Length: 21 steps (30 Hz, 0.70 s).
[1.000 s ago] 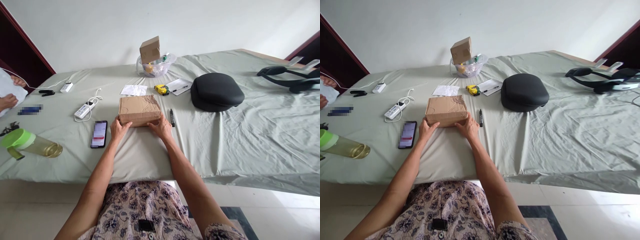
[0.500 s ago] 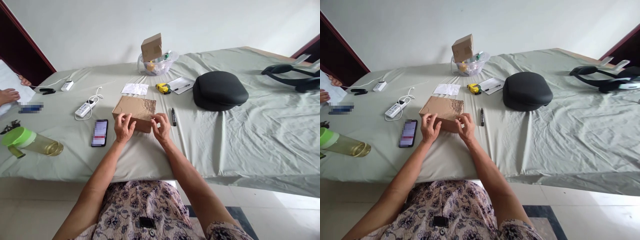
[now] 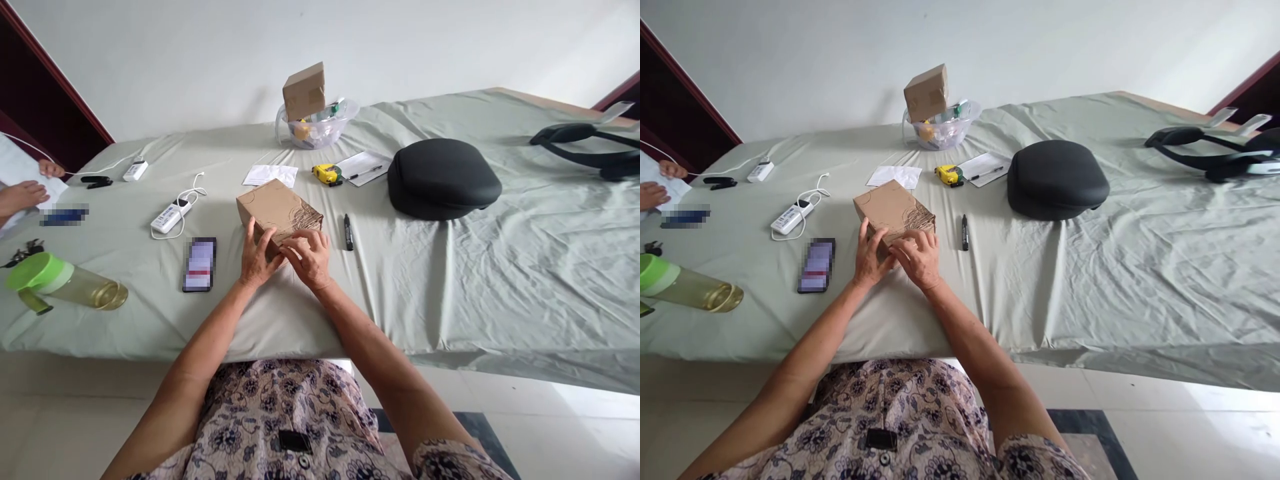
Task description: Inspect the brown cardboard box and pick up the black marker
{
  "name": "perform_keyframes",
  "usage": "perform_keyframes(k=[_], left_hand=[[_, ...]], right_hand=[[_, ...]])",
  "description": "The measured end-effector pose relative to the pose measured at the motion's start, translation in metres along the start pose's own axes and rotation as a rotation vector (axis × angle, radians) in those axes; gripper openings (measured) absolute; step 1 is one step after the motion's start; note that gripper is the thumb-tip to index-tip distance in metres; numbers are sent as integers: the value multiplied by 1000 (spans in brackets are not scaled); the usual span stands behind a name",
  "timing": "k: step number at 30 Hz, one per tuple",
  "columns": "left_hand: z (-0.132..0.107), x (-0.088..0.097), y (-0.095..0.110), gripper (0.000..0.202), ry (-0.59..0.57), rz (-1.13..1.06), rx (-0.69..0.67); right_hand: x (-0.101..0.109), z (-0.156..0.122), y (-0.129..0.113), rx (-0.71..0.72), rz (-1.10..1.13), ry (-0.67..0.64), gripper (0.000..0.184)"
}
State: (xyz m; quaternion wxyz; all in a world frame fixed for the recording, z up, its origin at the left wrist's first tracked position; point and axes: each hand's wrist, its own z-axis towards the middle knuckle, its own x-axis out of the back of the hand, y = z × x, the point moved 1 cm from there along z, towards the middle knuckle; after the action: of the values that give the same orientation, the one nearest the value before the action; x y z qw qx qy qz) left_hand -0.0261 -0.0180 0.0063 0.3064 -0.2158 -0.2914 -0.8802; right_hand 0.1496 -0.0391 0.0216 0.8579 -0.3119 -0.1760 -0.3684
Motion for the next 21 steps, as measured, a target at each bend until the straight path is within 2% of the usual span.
perform_keyframes(k=[7,11,16,21], left_hand=[[5,7,0,59,-75,-60,38],[8,13,-8,60,-93,-107,56],[13,21,-18,53,-99,-168,52],[15,26,-22,47,-125,-251,179]], right_hand=[[6,7,10,-72,-60,18,18],[11,9,27,-192,-43,82,18],[13,9,43,-303,150,230,24],[4,9,40,-422,355,197,34]])
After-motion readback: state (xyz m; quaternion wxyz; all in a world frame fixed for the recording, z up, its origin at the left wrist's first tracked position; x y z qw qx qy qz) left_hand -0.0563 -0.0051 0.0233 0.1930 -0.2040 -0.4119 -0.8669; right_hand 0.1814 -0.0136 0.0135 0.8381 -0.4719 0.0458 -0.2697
